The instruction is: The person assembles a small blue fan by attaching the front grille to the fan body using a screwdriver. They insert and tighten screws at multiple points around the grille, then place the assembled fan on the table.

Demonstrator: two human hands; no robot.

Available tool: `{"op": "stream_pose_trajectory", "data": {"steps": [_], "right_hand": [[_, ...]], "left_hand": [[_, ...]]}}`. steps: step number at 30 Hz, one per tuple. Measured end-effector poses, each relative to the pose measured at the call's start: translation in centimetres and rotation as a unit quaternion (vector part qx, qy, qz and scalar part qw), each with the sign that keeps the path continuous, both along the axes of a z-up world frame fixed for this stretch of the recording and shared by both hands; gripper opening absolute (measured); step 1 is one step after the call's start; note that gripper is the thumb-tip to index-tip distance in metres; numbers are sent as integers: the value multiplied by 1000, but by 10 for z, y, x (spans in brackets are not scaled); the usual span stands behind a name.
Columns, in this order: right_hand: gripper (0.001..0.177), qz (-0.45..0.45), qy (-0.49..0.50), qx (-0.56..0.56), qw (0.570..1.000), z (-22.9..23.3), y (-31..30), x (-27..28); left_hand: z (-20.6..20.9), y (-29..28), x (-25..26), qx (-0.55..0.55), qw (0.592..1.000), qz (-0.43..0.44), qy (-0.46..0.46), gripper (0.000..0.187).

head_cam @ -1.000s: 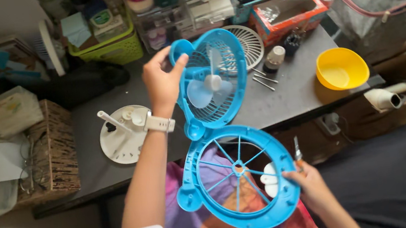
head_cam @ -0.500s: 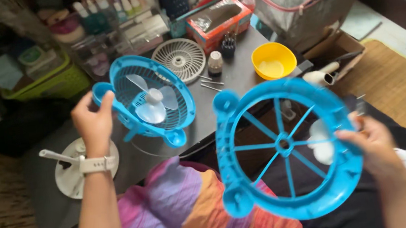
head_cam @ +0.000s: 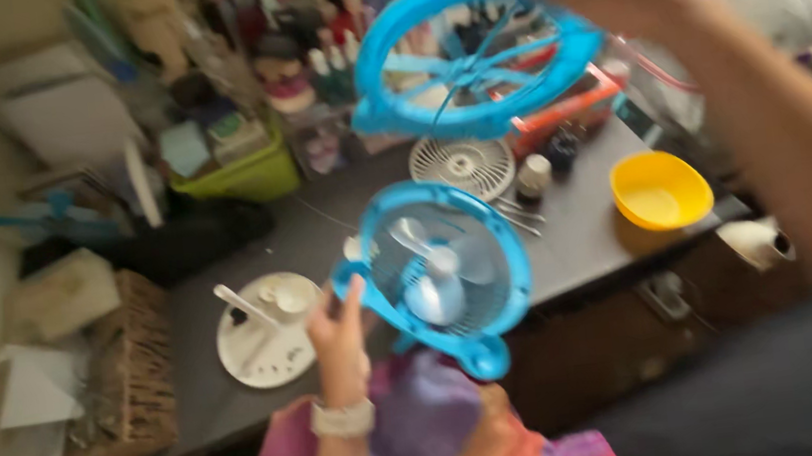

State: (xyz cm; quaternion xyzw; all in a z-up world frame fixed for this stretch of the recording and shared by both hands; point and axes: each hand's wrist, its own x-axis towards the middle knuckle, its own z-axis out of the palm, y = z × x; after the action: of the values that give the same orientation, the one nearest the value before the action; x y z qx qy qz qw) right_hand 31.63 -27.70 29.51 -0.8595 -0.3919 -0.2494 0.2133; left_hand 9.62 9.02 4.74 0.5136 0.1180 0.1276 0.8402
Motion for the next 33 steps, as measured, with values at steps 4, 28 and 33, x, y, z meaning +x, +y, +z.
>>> {"op": "stream_pose_trajectory", "data": {"steps": [4, 28, 33], "right_hand": [[16, -2, -22, -186, 982, -22, 121, 58], [24, -60, 46, -160, 984, -89, 185, 17], [25, 48, 238, -235, 941, -76, 168, -97]], "left_hand": [[-13, -7, -13, -12, 995, 15, 96, 28], [-42, 33, -30, -113, 986, -90, 82, 37], [-36, 39, -33, -142, 980, -116, 81, 40]]}}
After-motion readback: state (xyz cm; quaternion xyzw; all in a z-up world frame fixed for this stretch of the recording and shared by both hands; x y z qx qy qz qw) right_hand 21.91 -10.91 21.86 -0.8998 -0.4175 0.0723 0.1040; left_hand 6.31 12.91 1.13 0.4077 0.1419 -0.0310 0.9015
